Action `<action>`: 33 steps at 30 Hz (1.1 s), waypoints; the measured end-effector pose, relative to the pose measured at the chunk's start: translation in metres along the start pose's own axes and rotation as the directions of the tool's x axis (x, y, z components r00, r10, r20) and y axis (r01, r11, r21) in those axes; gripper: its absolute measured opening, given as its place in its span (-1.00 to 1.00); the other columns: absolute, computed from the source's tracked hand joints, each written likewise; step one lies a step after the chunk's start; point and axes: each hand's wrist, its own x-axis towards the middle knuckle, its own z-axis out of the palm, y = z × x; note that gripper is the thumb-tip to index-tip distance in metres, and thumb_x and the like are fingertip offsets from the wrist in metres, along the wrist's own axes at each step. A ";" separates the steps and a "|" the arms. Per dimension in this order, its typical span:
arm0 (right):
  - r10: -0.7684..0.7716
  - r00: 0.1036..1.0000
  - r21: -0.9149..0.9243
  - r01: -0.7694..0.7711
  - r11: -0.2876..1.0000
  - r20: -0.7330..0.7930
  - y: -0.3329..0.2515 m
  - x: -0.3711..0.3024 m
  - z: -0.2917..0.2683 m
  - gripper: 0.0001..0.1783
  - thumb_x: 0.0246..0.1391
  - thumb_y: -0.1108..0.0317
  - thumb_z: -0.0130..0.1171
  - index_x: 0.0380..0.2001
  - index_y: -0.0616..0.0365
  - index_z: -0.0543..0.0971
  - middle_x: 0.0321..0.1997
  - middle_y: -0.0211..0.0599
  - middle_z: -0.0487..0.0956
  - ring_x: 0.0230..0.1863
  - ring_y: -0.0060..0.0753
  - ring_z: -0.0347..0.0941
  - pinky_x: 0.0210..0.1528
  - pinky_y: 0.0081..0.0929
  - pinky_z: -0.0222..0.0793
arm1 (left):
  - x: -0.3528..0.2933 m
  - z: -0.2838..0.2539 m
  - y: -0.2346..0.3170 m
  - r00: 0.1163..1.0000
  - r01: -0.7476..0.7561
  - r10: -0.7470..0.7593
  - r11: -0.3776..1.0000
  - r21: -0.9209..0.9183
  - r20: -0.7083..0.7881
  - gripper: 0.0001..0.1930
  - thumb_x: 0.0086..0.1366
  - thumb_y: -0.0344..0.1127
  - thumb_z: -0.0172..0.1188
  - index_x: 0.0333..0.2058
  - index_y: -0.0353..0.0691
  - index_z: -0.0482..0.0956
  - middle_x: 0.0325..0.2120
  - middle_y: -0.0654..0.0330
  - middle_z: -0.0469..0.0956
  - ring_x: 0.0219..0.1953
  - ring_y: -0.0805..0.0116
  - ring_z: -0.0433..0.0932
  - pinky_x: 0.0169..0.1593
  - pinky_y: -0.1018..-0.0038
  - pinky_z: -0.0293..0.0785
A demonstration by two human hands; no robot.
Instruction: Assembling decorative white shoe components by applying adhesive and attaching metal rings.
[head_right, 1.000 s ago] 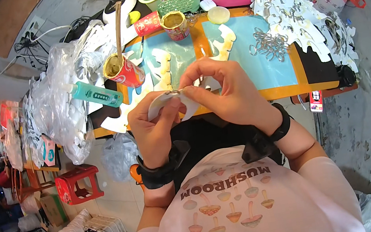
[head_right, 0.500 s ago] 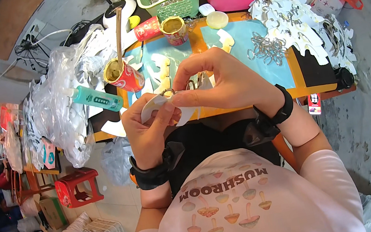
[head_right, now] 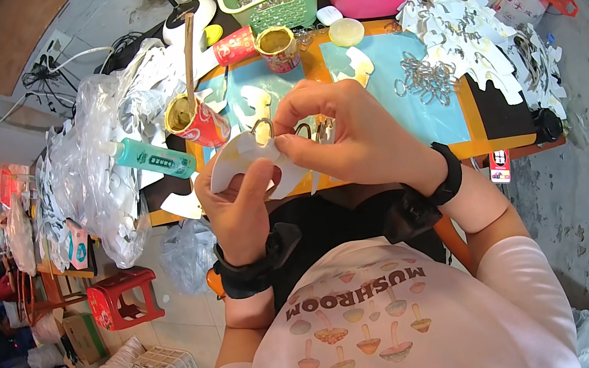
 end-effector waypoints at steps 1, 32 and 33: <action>0.003 1.000 0.005 -0.003 1.000 -0.016 0.000 -0.001 0.001 -0.86 0.09 0.44 0.23 -0.34 0.33 0.60 -0.31 -0.26 0.61 -0.22 -0.54 0.50 -0.06 -0.49 0.41 | 0.001 0.002 0.002 1.000 0.010 -0.010 1.000 0.027 -0.001 -0.84 0.30 -0.48 0.28 -0.19 -0.43 0.60 -0.44 0.24 0.61 -0.42 0.58 0.57 -0.35 0.66 0.46; 0.260 0.964 0.308 -0.231 0.923 -0.056 0.001 -0.003 -0.013 -0.94 0.08 0.48 0.21 -0.36 0.25 0.59 -0.40 -0.55 0.55 -0.29 -0.79 0.43 -0.21 -0.68 0.42 | 0.018 0.012 0.000 0.992 -0.011 0.019 0.998 -0.061 0.124 -0.81 0.28 -0.55 0.26 -0.14 -0.46 0.58 -0.24 0.17 0.64 -0.23 0.53 0.61 -0.14 0.56 0.54; 0.257 0.964 0.335 -0.221 0.916 -0.066 0.006 -0.006 -0.012 -0.93 0.09 0.48 0.20 -0.35 0.25 0.58 -0.38 -0.54 0.55 -0.28 -0.79 0.42 -0.22 -0.70 0.42 | 0.017 0.016 -0.003 0.993 0.017 -0.016 1.000 -0.007 0.115 -0.81 0.29 -0.55 0.26 -0.13 -0.47 0.57 -0.23 0.17 0.64 -0.22 0.52 0.62 -0.13 0.55 0.54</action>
